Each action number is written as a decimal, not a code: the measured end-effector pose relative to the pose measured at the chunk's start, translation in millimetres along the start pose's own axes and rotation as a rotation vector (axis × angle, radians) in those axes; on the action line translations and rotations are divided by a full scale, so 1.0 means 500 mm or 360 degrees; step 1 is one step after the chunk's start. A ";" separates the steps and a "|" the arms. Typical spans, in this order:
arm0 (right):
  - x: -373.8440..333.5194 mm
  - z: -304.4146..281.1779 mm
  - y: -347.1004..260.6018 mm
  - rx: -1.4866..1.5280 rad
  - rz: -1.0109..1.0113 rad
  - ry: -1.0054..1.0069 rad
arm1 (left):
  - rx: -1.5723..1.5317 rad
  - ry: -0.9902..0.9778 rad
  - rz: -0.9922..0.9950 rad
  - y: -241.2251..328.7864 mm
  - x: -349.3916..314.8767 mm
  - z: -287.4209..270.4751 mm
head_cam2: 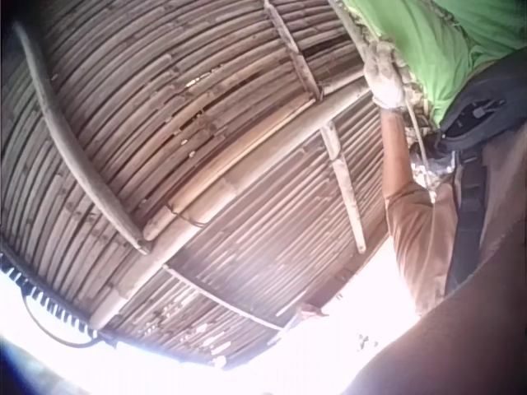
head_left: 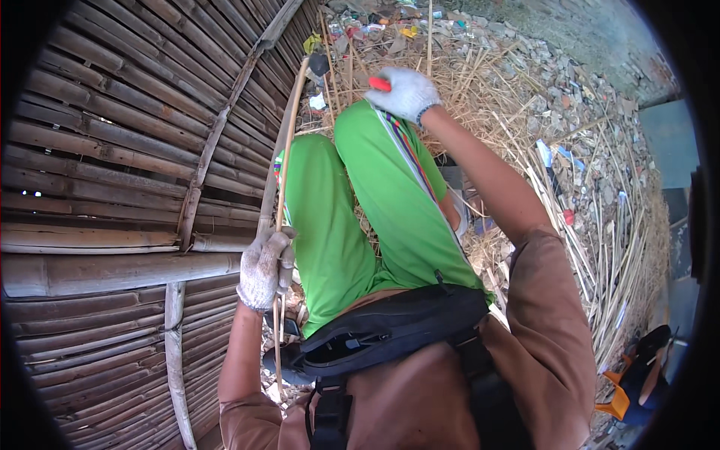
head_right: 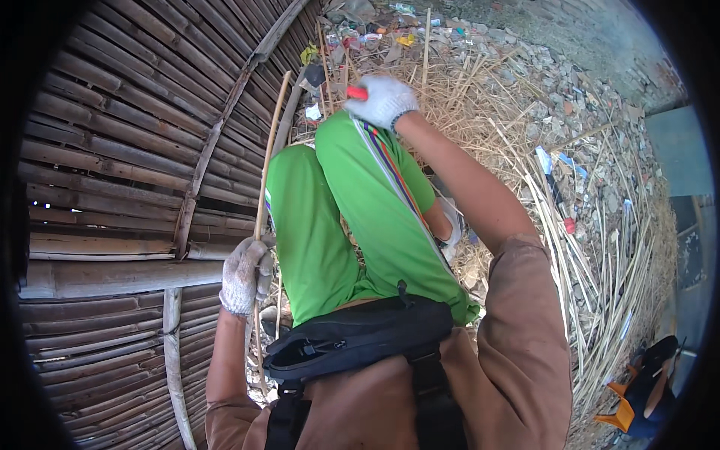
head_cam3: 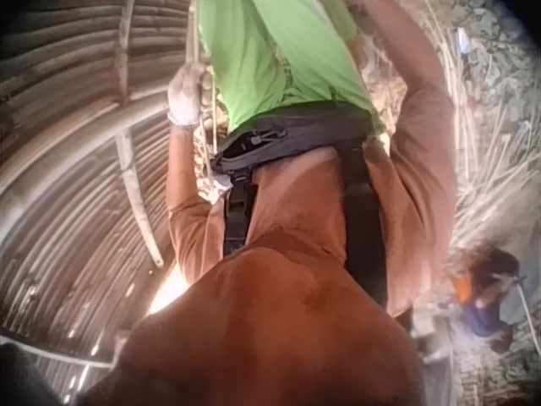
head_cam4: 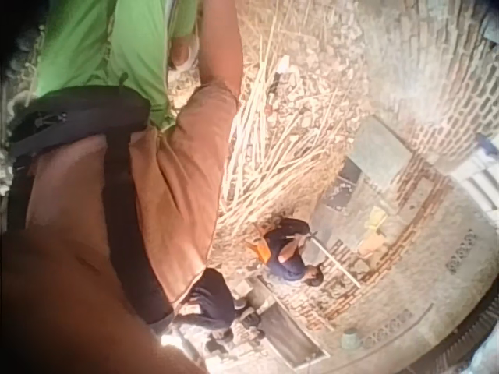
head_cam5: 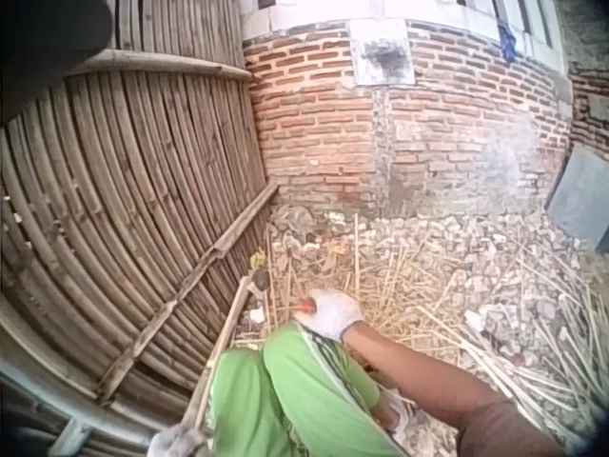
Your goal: The person shapes bamboo sticks by scraping them with a blade while wearing gloves. The person rotates the stick and continues scraping different sections, discarding the shavings onto a pile on the ground.
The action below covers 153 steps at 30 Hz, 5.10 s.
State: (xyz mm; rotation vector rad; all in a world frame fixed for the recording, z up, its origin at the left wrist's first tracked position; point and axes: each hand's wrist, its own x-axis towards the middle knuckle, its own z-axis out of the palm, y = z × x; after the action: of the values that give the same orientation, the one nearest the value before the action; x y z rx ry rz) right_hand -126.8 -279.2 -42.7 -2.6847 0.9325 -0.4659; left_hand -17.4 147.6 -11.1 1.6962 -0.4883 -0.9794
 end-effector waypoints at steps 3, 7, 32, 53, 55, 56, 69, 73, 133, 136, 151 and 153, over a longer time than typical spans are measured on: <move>0.068 -0.058 0.023 0.0125 0.0323 -0.0042 | -0.0167 -0.0176 -0.0075 0.023 -0.009 0.022; 0.091 -0.002 -0.015 0.0754 0.0028 0.0489 | -0.0116 -0.0350 -0.0010 0.028 0.003 0.034; 0.075 -0.166 0.078 0.2412 0.0471 0.0681 | 0.1578 0.0339 0.1288 0.026 0.139 0.019; -0.126 -0.166 -0.180 0.0427 -0.1483 0.0457 | -0.0757 -0.0757 0.0366 0.224 0.413 0.239; -0.152 -0.158 -0.158 0.0593 -0.1304 0.0167 | -0.0697 -0.0656 0.0141 0.196 0.422 0.234; -0.158 -0.157 -0.135 0.0735 -0.1112 0.0029 | -0.0858 -0.0618 0.0077 0.184 0.427 0.239; -0.106 -0.064 0.009 0.1602 0.0503 0.0228 | -0.0826 -0.0928 0.0109 0.141 0.306 0.180; -0.121 -0.070 -0.007 0.1974 0.0706 -0.0111 | -0.0598 -0.0870 0.0103 0.112 0.198 0.195; -0.187 0.013 -0.053 0.0149 -0.0142 -0.0277 | -0.1096 -0.0559 -0.0365 -0.002 0.054 0.121; -0.192 0.009 -0.052 0.0170 -0.0162 -0.0265 | -0.0798 -0.0499 -0.0319 0.015 0.044 0.119; -0.188 0.015 -0.053 0.0175 -0.0146 -0.0267 | 0.0041 -0.0203 -0.0178 0.045 0.024 0.145; -0.192 0.015 -0.057 0.0197 -0.0154 -0.0238 | 0.0041 -0.0205 -0.0202 0.046 0.018 0.141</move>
State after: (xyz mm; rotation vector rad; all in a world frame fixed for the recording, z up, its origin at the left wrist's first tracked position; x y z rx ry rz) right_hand -179.5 -195.6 -60.1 -2.6183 0.7109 -0.3259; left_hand -65.1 91.3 0.2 1.7103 -0.4834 -1.1846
